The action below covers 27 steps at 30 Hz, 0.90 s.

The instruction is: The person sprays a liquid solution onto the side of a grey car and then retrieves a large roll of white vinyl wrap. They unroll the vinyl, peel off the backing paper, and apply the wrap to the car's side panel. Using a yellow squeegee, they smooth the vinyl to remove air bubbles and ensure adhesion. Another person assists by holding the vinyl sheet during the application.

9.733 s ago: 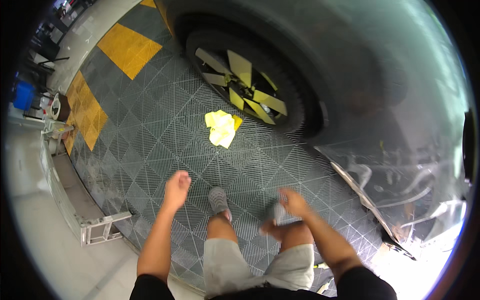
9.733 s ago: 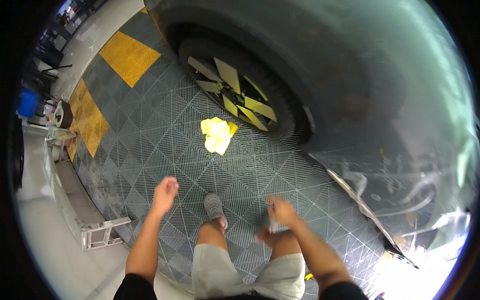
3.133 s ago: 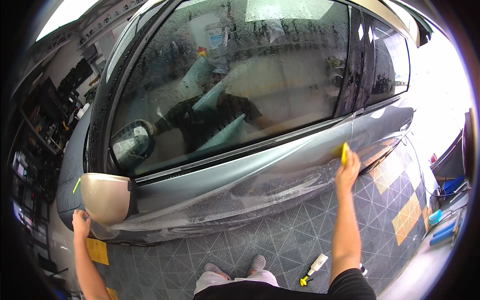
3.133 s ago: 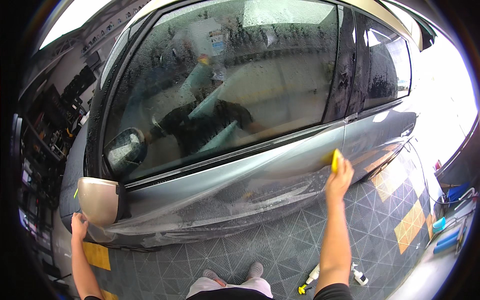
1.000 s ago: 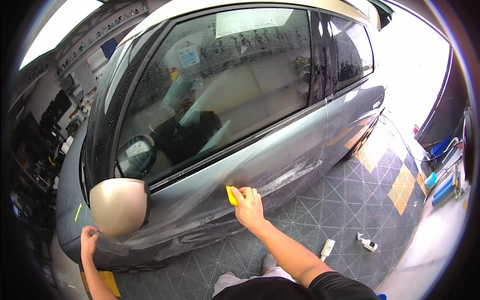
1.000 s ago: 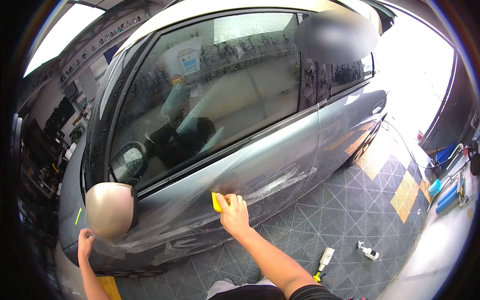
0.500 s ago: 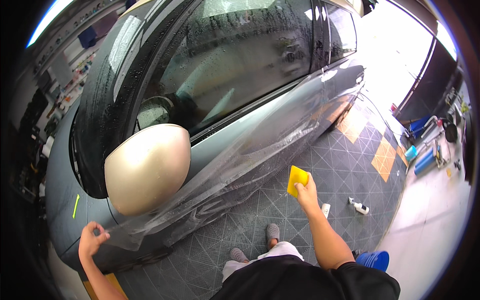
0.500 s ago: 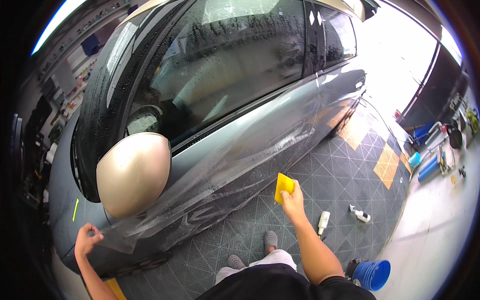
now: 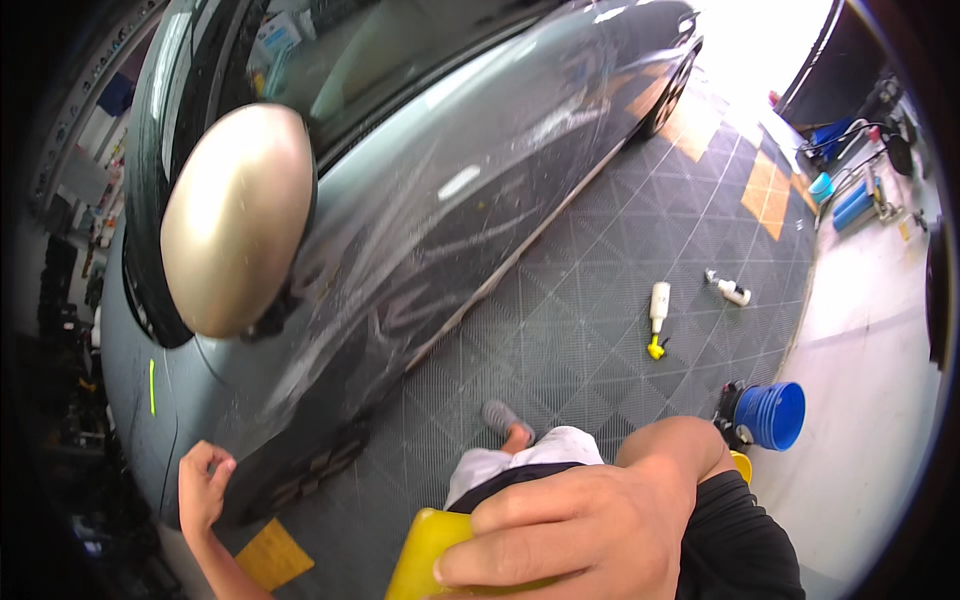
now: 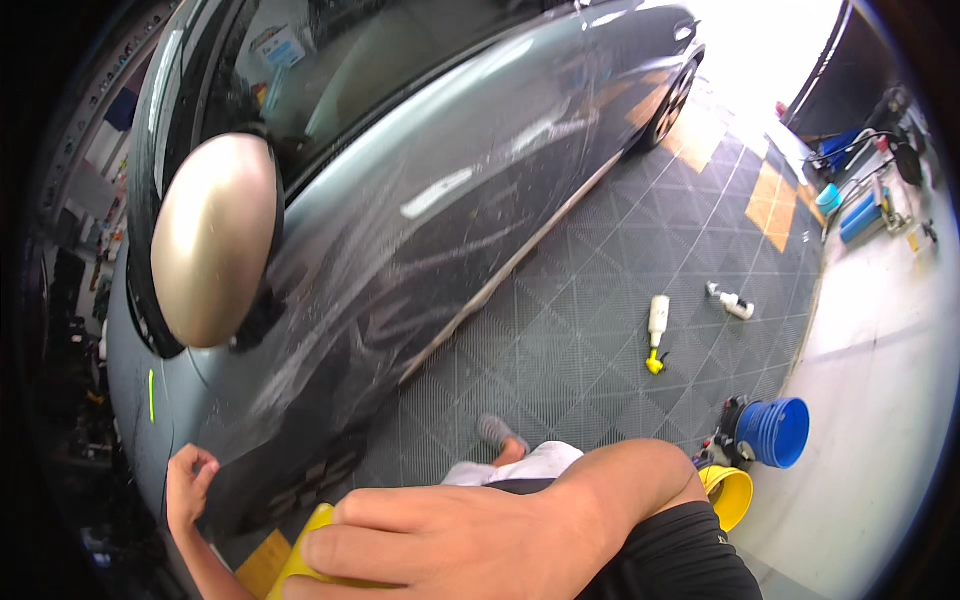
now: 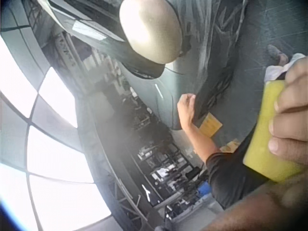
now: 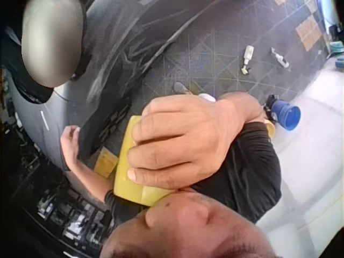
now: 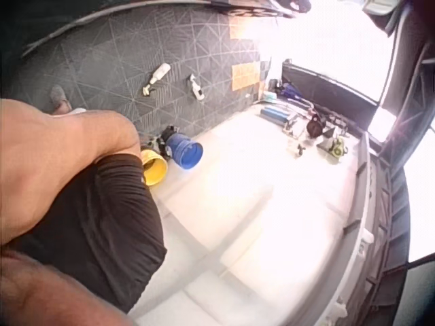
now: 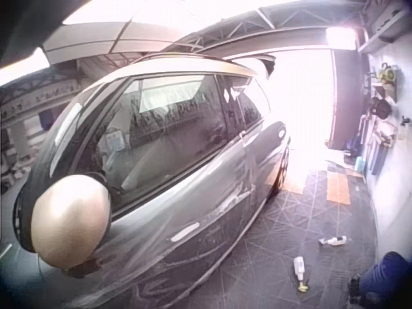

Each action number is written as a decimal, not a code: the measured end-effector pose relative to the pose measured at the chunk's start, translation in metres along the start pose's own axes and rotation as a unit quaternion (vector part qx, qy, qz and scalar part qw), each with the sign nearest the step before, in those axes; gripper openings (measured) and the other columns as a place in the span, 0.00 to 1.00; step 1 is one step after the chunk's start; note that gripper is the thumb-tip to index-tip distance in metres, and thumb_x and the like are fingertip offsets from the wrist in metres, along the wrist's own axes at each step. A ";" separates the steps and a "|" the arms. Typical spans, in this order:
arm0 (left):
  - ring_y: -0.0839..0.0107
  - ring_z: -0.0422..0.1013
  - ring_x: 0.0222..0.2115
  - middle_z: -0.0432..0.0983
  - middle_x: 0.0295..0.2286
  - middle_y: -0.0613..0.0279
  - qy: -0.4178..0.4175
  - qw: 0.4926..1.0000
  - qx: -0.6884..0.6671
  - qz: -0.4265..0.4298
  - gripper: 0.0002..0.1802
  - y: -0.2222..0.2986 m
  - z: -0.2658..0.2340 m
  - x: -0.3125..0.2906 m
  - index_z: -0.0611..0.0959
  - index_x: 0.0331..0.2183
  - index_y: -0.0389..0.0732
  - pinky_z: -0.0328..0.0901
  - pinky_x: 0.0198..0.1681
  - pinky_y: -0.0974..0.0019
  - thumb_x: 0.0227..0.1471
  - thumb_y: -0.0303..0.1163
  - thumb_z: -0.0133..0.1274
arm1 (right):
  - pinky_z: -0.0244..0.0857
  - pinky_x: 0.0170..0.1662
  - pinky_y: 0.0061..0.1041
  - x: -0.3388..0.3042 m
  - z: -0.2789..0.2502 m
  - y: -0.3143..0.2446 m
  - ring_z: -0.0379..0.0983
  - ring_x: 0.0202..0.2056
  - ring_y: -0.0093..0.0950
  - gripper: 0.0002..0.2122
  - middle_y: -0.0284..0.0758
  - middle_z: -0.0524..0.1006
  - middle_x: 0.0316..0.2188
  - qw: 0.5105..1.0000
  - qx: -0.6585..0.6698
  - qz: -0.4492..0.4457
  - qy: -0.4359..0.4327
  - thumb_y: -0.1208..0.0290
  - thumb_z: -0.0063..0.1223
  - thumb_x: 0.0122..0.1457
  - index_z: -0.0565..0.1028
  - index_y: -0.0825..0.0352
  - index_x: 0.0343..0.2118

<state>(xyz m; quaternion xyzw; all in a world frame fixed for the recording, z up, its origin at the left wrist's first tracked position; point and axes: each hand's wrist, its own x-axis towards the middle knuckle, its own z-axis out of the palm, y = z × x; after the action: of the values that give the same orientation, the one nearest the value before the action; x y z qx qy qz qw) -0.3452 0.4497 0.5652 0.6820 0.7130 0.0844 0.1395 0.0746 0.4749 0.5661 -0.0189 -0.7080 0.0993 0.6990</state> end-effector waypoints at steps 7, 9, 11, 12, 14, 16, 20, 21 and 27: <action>0.69 0.70 0.22 0.73 0.21 0.57 -0.087 0.996 0.001 -0.011 0.07 0.033 0.027 -0.049 0.79 0.25 0.32 0.64 0.27 0.68 0.45 0.25 0.60 | 0.66 0.50 0.30 -0.185 -0.031 0.010 0.72 0.44 0.27 0.20 0.38 0.74 0.46 0.783 0.275 0.554 0.064 0.75 0.55 0.57 0.70 0.68 0.53; 0.72 0.69 0.21 0.73 0.20 0.58 -0.118 0.992 -0.011 -0.032 0.06 0.046 0.019 -0.054 0.79 0.26 0.33 0.63 0.27 0.69 0.46 0.25 0.60 | 0.66 0.44 0.21 -0.324 0.007 0.014 0.71 0.39 0.22 0.21 0.34 0.73 0.42 0.636 0.129 0.721 0.242 0.73 0.55 0.57 0.68 0.64 0.54; 0.76 0.68 0.21 0.73 0.20 0.62 -0.150 0.988 -0.020 -0.033 0.06 0.049 0.014 -0.058 0.79 0.25 0.33 0.62 0.26 0.71 0.47 0.24 0.60 | 0.67 0.34 0.19 -0.413 0.060 -0.016 0.68 0.29 0.20 0.16 0.29 0.72 0.34 0.475 0.187 0.822 0.250 0.69 0.53 0.60 0.70 0.62 0.50; 0.76 0.68 0.21 0.74 0.20 0.62 -0.153 0.987 -0.034 -0.026 0.06 0.045 0.013 -0.061 0.79 0.25 0.33 0.62 0.26 0.71 0.47 0.25 0.60 | 0.68 0.34 0.20 -0.439 0.090 -0.033 0.68 0.27 0.20 0.15 0.28 0.71 0.31 0.392 0.272 0.839 0.264 0.67 0.53 0.61 0.70 0.61 0.49; 0.76 0.68 0.21 0.74 0.20 0.63 -0.161 0.985 -0.059 0.000 0.07 0.035 0.017 -0.066 0.79 0.25 0.33 0.63 0.26 0.72 0.46 0.25 0.61 | 0.72 0.37 0.31 -0.470 0.160 -0.054 0.70 0.31 0.26 0.17 0.32 0.71 0.34 0.316 0.257 0.887 0.219 0.60 0.50 0.63 0.67 0.63 0.50; 0.76 0.69 0.22 0.75 0.21 0.63 -0.173 0.983 -0.064 0.007 0.07 0.026 0.015 -0.073 0.79 0.24 0.34 0.63 0.27 0.72 0.47 0.25 0.60 | 0.72 0.43 0.44 -0.496 0.224 -0.059 0.72 0.39 0.36 0.24 0.40 0.70 0.42 0.218 0.318 0.886 0.257 0.55 0.46 0.65 0.60 0.63 0.58; 0.75 0.71 0.20 0.73 0.20 0.61 -0.159 0.975 -0.149 0.041 0.10 0.009 0.019 -0.053 0.78 0.23 0.35 0.65 0.26 0.71 0.49 0.30 0.59 | 0.64 0.52 0.59 -0.534 0.337 -0.019 0.67 0.53 0.53 0.34 0.54 0.61 0.55 0.109 0.406 0.797 0.434 0.50 0.42 0.66 0.47 0.67 0.66; 0.75 0.70 0.19 0.72 0.20 0.60 -0.161 0.975 -0.128 0.088 0.12 -0.004 0.012 -0.044 0.77 0.23 0.35 0.65 0.24 0.72 0.50 0.32 0.59 | 0.63 0.53 0.60 -0.541 0.362 -0.002 0.66 0.53 0.54 0.35 0.55 0.61 0.56 0.085 0.422 0.760 0.487 0.49 0.42 0.66 0.46 0.68 0.66; 0.77 0.67 0.15 0.70 0.27 0.61 -0.002 0.984 -0.142 0.109 0.18 -0.075 -0.053 -0.045 0.73 0.27 0.35 0.63 0.11 0.76 0.52 0.39 0.60 | 0.62 0.53 0.63 -0.572 0.471 0.126 0.68 0.51 0.56 0.35 0.57 0.63 0.53 -0.010 0.511 0.480 0.713 0.51 0.44 0.65 0.45 0.71 0.63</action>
<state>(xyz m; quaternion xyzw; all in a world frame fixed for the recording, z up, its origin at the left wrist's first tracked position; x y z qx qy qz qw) -0.4320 0.4040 0.5956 0.7287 0.6150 0.1983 0.2267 -0.3948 0.4494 -0.0200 0.0529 -0.5655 -0.6827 -0.4598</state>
